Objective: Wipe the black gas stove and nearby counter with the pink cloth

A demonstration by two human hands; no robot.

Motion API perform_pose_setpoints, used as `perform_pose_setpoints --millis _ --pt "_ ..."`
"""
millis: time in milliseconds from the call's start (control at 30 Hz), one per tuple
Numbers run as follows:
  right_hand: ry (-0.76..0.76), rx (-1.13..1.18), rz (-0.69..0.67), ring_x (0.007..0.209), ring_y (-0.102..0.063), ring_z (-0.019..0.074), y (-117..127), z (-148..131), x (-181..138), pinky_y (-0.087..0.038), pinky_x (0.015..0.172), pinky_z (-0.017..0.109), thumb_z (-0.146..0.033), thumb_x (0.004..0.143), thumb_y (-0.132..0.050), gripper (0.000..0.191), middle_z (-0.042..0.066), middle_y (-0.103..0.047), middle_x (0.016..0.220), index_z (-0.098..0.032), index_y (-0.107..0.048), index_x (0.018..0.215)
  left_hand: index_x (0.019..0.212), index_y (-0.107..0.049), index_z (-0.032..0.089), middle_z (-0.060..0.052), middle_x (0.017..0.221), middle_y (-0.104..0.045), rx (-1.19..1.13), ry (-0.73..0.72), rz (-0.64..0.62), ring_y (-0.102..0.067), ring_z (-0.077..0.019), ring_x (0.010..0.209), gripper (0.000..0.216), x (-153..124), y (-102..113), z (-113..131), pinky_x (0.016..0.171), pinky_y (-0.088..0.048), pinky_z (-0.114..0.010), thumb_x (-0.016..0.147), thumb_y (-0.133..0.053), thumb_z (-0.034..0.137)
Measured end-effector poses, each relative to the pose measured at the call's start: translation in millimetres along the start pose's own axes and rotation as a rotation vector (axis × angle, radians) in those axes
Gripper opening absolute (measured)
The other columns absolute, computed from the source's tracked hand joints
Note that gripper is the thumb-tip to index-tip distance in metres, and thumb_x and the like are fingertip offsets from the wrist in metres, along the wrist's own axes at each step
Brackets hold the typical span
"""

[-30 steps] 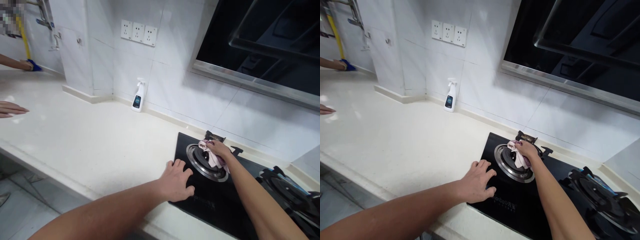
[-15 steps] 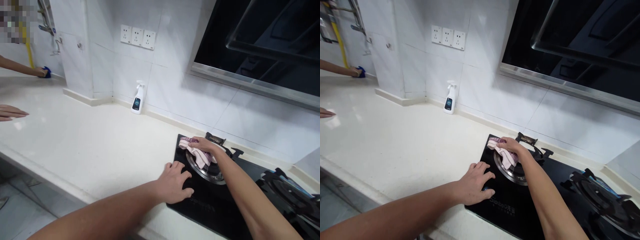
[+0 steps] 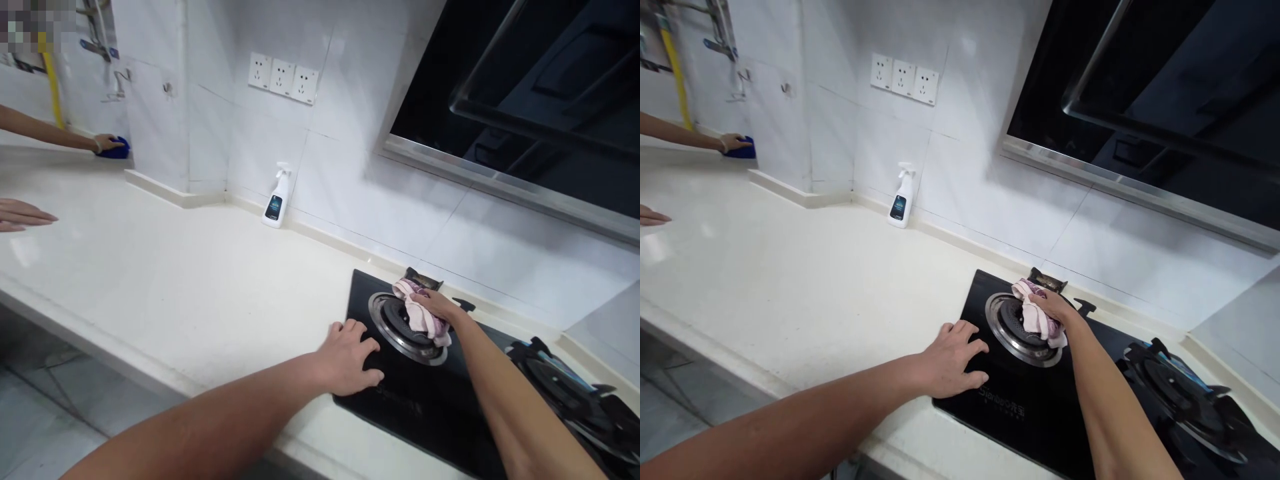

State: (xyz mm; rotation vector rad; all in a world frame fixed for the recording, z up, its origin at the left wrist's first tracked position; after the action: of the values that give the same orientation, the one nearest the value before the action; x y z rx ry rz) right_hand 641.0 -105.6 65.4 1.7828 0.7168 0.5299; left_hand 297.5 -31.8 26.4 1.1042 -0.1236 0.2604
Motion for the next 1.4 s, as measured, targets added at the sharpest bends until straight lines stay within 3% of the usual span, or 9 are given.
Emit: perform_pose_setpoints --millis 233,400,633,733,900,1000,1067,1233,1400 --pt "-0.164 -0.087 0.091 0.123 -0.062 0.0318 -4 14 -45 -0.045 0.101 0.037 -0.05 0.101 -0.041 0.058 0.025 -0.065 0.132 -0.004 -0.062 0.13 0.134 -0.062 0.024 -0.015 0.14 -0.052 0.008 -0.012 -0.02 -0.041 -0.0351 0.135 0.054 2 -1 -1 0.11 -0.033 -0.055 0.094 -0.053 0.06" --pt "-0.228 -0.124 0.147 0.12 -0.064 0.0349 -13 10 -90 -0.045 0.098 0.04 -0.056 0.101 -0.034 0.062 0.028 -0.066 0.124 -0.005 -0.058 0.13 0.134 -0.061 0.025 -0.014 0.138 -0.052 0.034 -0.005 -0.044 -0.042 -0.0355 0.132 0.054 2 0 1 0.108 -0.033 -0.054 0.094 -0.05 0.06" --pt "-0.136 -0.089 0.176 0.108 -0.067 0.0365 -26 -19 -135 -0.046 0.091 0.043 -0.062 0.097 -0.037 0.06 0.022 -0.071 0.106 -0.011 -0.056 0.124 0.131 -0.061 0.026 -0.014 0.133 -0.054 0.059 0.002 0.0 -0.044 -0.0355 0.129 0.052 5 -5 -1 0.107 -0.034 -0.054 0.093 -0.053 0.06" --pt "-0.016 -0.004 0.149 0.101 -0.068 0.031 -33 -43 -143 -0.048 0.088 0.038 -0.066 0.094 -0.043 0.053 0.013 -0.072 0.101 -0.018 -0.06 0.113 0.13 -0.062 0.026 -0.013 0.132 -0.055 0.073 0.003 0.009 -0.044 -0.0354 0.127 0.051 5 -5 -1 0.106 -0.035 -0.053 0.092 -0.055 0.06" --pt "0.221 0.275 0.262 0.091 -0.066 0.0245 -14 -101 -122 -0.051 0.079 0.033 -0.074 0.088 -0.048 0.06 0.006 -0.072 0.099 -0.02 -0.063 0.109 0.128 -0.063 0.023 -0.015 0.13 -0.055 0.094 0.0 0.013 -0.045 -0.036 0.125 0.053 5 -4 0 0.104 -0.036 -0.053 0.092 -0.054 0.062" --pt "0.177 0.19 0.415 0.104 -0.065 0.0251 7 -125 -81 -0.05 0.087 0.034 -0.066 0.093 -0.043 0.063 0.012 -0.07 0.119 -0.017 -0.053 0.131 0.132 -0.061 0.026 -0.013 0.133 -0.054 0.071 0.002 0.005 -0.044 -0.0354 0.129 0.054 4 -4 0 0.107 -0.034 -0.054 0.093 -0.054 0.062" --pt "0.132 0.118 0.403 0.112 -0.063 0.0266 8 -133 -52 -0.048 0.092 0.036 -0.058 0.095 -0.044 0.06 0.016 -0.066 0.127 -0.016 -0.049 0.137 0.132 -0.061 0.027 -0.013 0.135 -0.053 0.063 0.004 0.001 -0.044 -0.0349 0.129 0.053 4 -4 -1 0.108 -0.034 -0.054 0.093 -0.054 0.062" --pt "0.072 -0.133 0.19 0.111 -0.064 0.0346 -39 -144 -15 -0.041 0.101 0.05 -0.05 0.087 -0.06 0.044 0.018 -0.071 0.114 -0.017 -0.063 0.117 0.132 -0.062 0.027 -0.013 0.136 -0.053 0.06 -0.005 0.018 -0.044 -0.0349 0.13 0.053 5 -8 -4 0.107 -0.035 -0.055 0.092 -0.058 0.062" --pt "0.123 -0.311 0.148 0.119 -0.061 0.0382 -66 -157 -33 -0.031 0.106 0.056 -0.055 0.093 -0.052 0.053 0.023 -0.068 0.123 -0.014 -0.057 0.126 0.131 -0.062 0.027 -0.013 0.135 -0.054 0.074 -0.011 0.033 -0.045 -0.0346 0.131 0.051 6 -7 -5 0.108 -0.036 -0.055 0.092 -0.061 0.06"
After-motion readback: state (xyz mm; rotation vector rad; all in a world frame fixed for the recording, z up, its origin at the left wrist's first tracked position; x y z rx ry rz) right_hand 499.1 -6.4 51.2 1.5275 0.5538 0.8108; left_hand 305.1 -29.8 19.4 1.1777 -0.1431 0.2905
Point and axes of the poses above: each hand's wrist, its own x-axis towards the middle knuckle, its own y-axis out of the back of the hand, z = x × y, the point moved 4 cm from there along x, towards the middle knuckle
